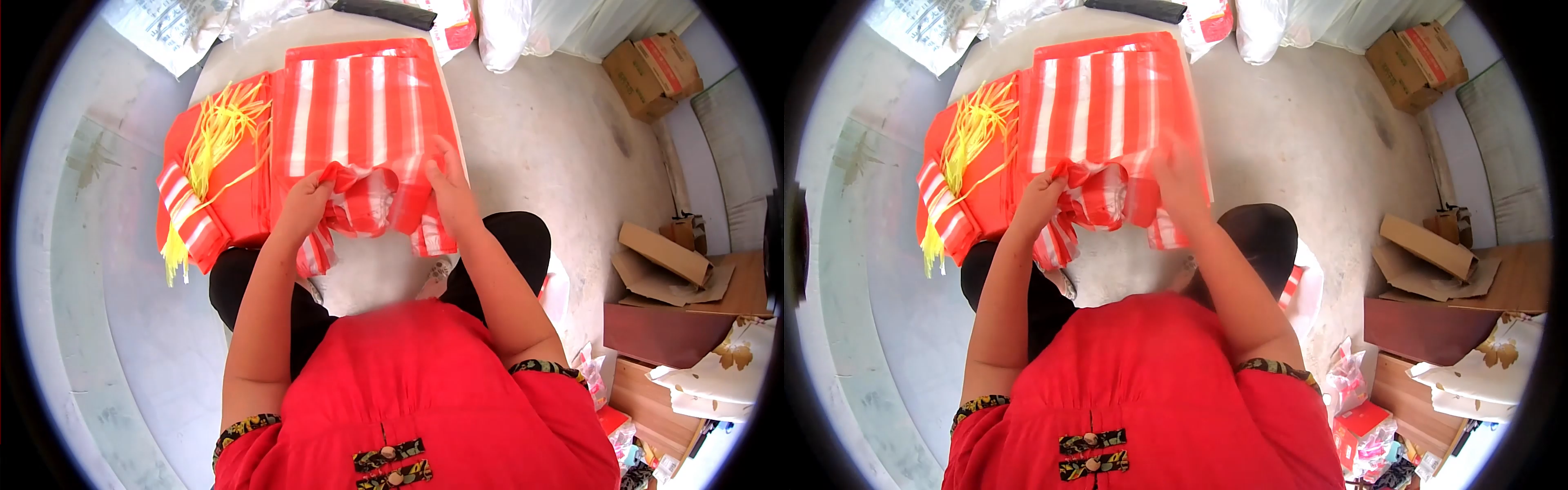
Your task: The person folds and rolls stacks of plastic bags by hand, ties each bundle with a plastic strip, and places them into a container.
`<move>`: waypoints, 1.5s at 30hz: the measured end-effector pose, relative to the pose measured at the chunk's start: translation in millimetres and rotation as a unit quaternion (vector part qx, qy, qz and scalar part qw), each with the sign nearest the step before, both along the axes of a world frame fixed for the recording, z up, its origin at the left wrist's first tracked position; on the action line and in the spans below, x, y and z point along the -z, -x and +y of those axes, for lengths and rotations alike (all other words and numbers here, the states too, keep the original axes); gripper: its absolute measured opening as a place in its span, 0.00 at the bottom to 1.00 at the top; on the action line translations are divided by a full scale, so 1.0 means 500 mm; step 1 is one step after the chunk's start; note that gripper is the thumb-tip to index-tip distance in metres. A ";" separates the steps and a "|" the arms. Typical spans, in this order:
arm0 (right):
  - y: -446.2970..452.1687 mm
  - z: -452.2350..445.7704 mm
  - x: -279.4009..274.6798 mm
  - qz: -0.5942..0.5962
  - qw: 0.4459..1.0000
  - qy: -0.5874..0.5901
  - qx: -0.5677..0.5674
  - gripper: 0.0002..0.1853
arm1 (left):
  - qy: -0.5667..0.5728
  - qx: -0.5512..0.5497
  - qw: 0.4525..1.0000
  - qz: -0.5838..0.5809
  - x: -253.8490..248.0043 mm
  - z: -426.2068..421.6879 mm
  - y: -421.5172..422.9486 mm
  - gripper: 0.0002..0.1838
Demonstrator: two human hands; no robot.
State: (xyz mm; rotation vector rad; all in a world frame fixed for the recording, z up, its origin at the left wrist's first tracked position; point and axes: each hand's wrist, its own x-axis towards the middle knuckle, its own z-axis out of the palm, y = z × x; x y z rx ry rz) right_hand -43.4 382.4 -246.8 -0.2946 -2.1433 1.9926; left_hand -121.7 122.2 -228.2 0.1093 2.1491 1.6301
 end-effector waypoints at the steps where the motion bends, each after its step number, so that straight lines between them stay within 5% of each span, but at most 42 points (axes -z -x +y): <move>1: -0.021 -0.010 -0.017 0.003 1.000 0.018 -0.009 0.28 | -0.003 0.007 1.000 0.021 0.018 -0.004 0.000 0.15; 5: -0.092 -0.013 -0.019 0.019 0.996 0.044 -0.072 0.23 | 0.023 0.040 0.997 0.062 0.025 -0.008 -0.021 0.14; 11: -0.178 0.035 0.028 -0.077 0.975 0.112 -0.175 0.17 | 0.197 0.168 0.865 0.429 0.047 -0.017 -0.048 0.25; 18: -0.114 0.014 -0.034 -0.126 0.958 0.190 -0.176 0.17 | 0.222 0.176 0.826 0.488 0.061 -0.020 -0.060 0.30; 22: 0.000 -0.025 -0.075 -0.182 0.959 0.100 -0.194 0.20 | 0.208 0.166 0.817 0.512 0.076 -0.023 -0.057 0.31; 33: 0.096 -0.040 -0.028 -0.179 0.937 0.128 -0.273 0.23 | 0.186 0.161 0.828 0.503 0.079 -0.025 -0.055 0.30; 42: 0.134 -0.103 -0.068 -0.231 0.940 -0.083 -0.237 0.17 | 0.193 0.167 0.836 0.485 0.052 -0.026 -0.065 0.27; 45: 0.136 -0.110 -0.038 -0.160 0.941 -0.195 -0.224 0.18 | 0.165 0.159 0.870 0.437 0.057 -0.024 -0.067 0.26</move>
